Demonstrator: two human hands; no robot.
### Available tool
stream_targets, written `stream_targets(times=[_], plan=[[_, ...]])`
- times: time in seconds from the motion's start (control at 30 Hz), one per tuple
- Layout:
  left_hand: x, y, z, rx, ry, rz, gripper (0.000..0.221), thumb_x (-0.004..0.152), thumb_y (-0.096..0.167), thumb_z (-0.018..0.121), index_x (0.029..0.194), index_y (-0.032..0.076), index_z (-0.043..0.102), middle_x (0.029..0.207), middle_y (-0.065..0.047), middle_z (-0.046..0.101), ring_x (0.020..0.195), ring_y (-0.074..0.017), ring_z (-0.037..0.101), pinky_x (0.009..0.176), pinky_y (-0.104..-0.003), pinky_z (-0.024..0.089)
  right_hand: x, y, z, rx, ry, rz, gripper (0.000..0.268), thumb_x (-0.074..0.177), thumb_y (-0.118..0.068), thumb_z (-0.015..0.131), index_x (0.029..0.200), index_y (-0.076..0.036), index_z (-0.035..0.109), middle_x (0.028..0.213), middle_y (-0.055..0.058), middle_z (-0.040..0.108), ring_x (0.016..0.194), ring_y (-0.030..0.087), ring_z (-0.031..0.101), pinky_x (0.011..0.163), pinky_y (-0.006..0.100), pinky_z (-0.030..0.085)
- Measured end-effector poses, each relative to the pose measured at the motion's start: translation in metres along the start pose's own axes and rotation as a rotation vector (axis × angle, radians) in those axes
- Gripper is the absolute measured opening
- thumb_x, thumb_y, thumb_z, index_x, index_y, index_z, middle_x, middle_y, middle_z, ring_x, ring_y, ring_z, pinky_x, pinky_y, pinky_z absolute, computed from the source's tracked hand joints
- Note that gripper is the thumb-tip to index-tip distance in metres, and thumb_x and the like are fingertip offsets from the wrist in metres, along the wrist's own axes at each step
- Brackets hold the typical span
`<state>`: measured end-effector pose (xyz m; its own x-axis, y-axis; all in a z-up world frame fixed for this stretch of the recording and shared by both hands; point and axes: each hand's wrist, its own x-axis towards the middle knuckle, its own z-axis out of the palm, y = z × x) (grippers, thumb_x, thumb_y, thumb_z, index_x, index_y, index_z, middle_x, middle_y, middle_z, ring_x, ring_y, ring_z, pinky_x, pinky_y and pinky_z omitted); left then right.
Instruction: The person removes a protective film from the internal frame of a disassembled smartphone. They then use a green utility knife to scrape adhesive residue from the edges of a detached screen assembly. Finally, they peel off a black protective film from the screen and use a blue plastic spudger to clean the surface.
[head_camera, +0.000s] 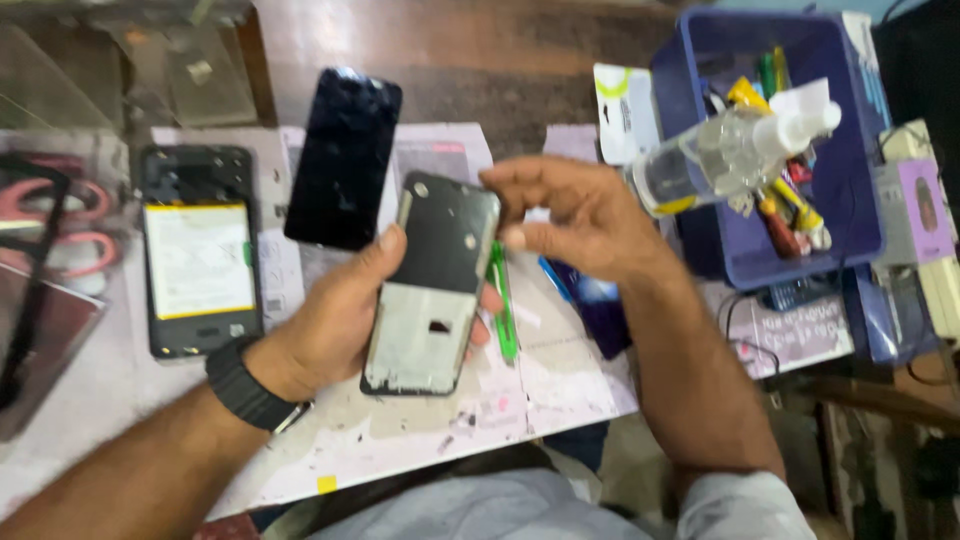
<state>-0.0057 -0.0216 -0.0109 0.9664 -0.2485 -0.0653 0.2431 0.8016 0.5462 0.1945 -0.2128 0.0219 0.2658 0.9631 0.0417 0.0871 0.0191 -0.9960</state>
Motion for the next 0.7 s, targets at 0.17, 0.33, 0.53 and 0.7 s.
stream_targets(times=[0.17, 0.33, 0.53, 0.7], plan=[[0.003, 0.001, -0.006, 0.091, 0.061, 0.009, 0.072, 0.101, 0.058, 0.040, 0.151, 0.006, 0.042, 0.127, -0.020, 0.067, 0.104, -0.0297, 0.071, 0.084, -0.045, 0.062, 0.009, -0.005, -0.011, -0.205, 0.243, 0.017, 0.021, 0.104, -0.002, 0.069, 0.124, 0.003, 0.069, 0.110, 0.006, 0.075, 0.086, 0.008, 0.065, 0.074, 0.025, 0.054], [0.004, 0.001, -0.003, 0.088, 0.131, 0.055, 0.072, 0.102, 0.059, 0.037, 0.150, 0.006, 0.045, 0.124, -0.021, 0.067, 0.104, -0.0289, 0.071, 0.087, -0.045, 0.062, -0.004, -0.036, 0.006, -0.652, 0.310, 0.069, 0.016, 0.099, -0.004, 0.075, 0.113, 0.000, 0.072, 0.098, 0.009, 0.074, 0.081, 0.017, 0.067, 0.069, 0.030, 0.054], [0.003, 0.002, -0.007, 0.061, 0.146, 0.106, 0.071, 0.102, 0.061, 0.037, 0.145, 0.006, 0.048, 0.124, -0.021, 0.067, 0.102, -0.0297, 0.070, 0.085, -0.046, 0.062, -0.022, -0.054, 0.040, -1.245, -0.067, 0.012, 0.035, 0.082, -0.001, 0.072, 0.116, -0.010, 0.075, 0.126, 0.016, 0.065, 0.109, 0.037, 0.067, 0.088, 0.046, 0.055], [0.002, 0.000, -0.011, 0.047, 0.104, 0.139, 0.069, 0.104, 0.060, 0.039, 0.143, 0.004, 0.050, 0.125, -0.021, 0.066, 0.102, -0.0307, 0.070, 0.087, -0.048, 0.062, -0.014, -0.040, 0.052, -1.346, -0.193, -0.113, 0.036, 0.080, -0.005, 0.065, 0.108, -0.022, 0.078, 0.147, 0.014, 0.056, 0.133, 0.037, 0.054, 0.109, 0.049, 0.042]])
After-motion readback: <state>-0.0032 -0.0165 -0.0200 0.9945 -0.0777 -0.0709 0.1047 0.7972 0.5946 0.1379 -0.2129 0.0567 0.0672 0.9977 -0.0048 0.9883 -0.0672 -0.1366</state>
